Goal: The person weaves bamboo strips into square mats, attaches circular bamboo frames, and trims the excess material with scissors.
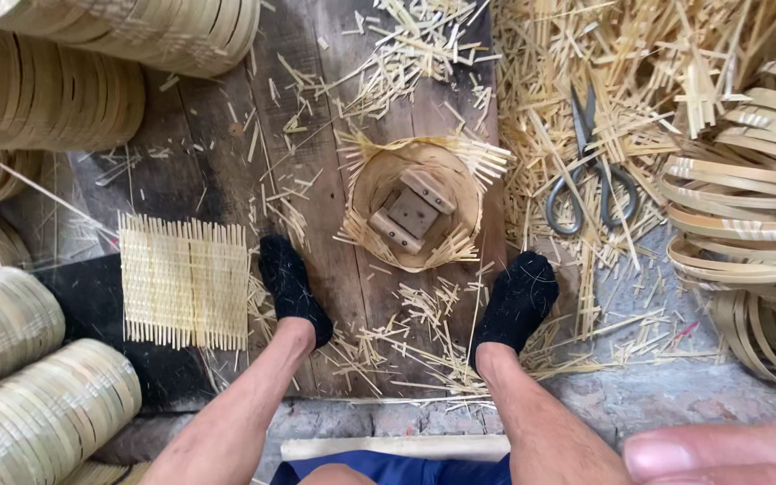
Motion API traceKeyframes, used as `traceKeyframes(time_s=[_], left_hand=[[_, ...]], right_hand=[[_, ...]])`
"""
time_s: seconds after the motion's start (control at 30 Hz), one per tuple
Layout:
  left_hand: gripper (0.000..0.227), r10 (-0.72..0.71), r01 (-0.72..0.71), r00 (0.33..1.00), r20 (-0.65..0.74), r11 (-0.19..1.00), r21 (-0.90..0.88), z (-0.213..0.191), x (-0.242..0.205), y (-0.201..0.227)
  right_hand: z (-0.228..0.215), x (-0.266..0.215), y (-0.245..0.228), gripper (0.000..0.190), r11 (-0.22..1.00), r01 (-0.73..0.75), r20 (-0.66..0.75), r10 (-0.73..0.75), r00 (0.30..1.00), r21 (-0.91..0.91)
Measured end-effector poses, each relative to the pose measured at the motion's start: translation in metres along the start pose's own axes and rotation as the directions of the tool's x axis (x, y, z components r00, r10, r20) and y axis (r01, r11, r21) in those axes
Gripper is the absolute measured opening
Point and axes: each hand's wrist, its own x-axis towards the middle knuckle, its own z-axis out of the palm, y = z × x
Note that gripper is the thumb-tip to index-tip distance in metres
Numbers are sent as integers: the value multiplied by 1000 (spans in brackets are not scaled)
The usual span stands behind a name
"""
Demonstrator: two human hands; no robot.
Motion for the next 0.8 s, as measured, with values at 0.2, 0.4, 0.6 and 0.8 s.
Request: traceKeyframes(time_s=[0.2, 0.4, 0.6, 0.8], left_hand=[[62, 13, -13, 1000, -2, 996, 90, 6, 12, 21], [61, 43, -45, 999, 22, 994, 100, 5, 9, 19], [58, 11, -13, 1000, 10, 984, 180, -9, -27, 24], [55, 18, -27, 999, 46, 981, 191, -7, -28, 18]], right_hand=[[3, -12, 4, 27, 958, 141, 52, -132, 990, -251], [2, -3, 13, 24, 937, 182, 98, -160, 982, -297], [-9, 3, 19, 21, 911, 231, 211, -166, 963, -341], [-31, 16, 22, 18, 868, 305, 308, -188, 933, -392]])
